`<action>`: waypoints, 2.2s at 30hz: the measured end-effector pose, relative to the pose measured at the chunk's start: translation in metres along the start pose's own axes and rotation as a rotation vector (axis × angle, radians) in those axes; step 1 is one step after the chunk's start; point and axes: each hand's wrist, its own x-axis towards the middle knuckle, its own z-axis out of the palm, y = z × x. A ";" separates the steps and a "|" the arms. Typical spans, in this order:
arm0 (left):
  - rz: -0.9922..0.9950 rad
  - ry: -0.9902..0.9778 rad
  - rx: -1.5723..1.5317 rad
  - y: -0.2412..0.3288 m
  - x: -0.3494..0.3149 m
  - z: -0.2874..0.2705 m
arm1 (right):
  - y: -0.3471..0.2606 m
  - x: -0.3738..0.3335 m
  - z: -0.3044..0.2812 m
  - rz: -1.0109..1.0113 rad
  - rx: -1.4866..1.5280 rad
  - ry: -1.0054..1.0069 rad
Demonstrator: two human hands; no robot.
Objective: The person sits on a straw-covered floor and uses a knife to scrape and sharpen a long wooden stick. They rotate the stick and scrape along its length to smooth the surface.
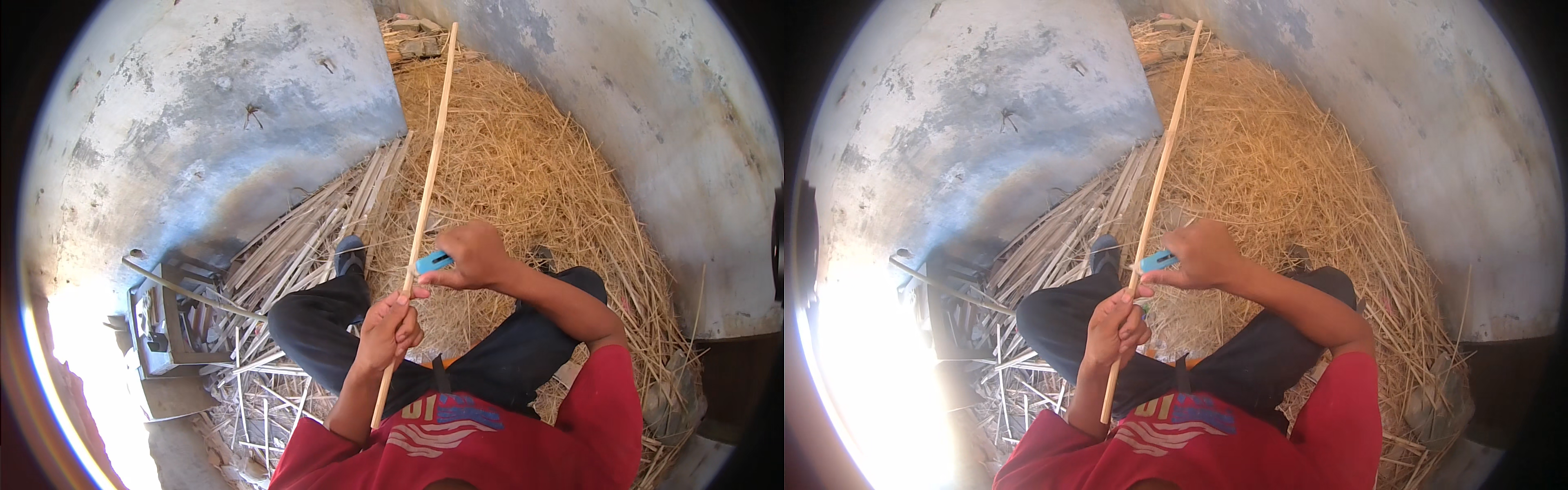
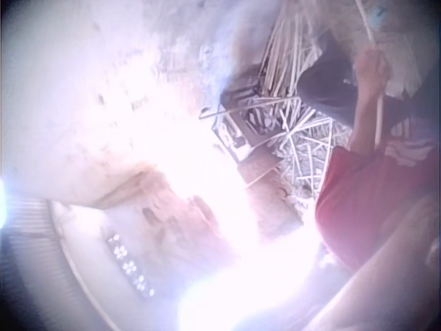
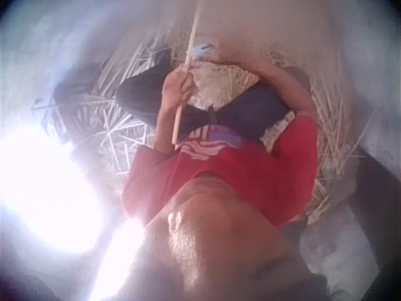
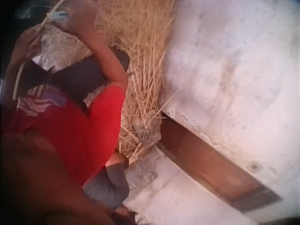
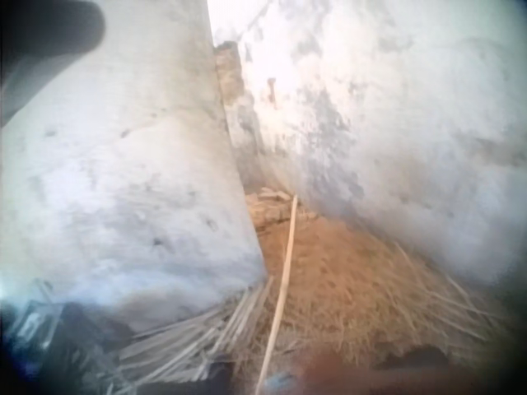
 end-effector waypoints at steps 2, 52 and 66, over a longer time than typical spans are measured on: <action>-0.040 -0.016 -0.104 0.001 -0.003 0.003 | 0.002 0.003 0.008 -0.058 -0.020 0.076; -0.137 0.015 -0.363 0.001 -0.024 0.014 | 0.192 0.020 -0.073 0.857 -0.187 0.016; -0.207 -0.101 -0.312 0.010 -0.014 0.017 | 0.044 0.029 -0.021 -0.296 -0.139 0.329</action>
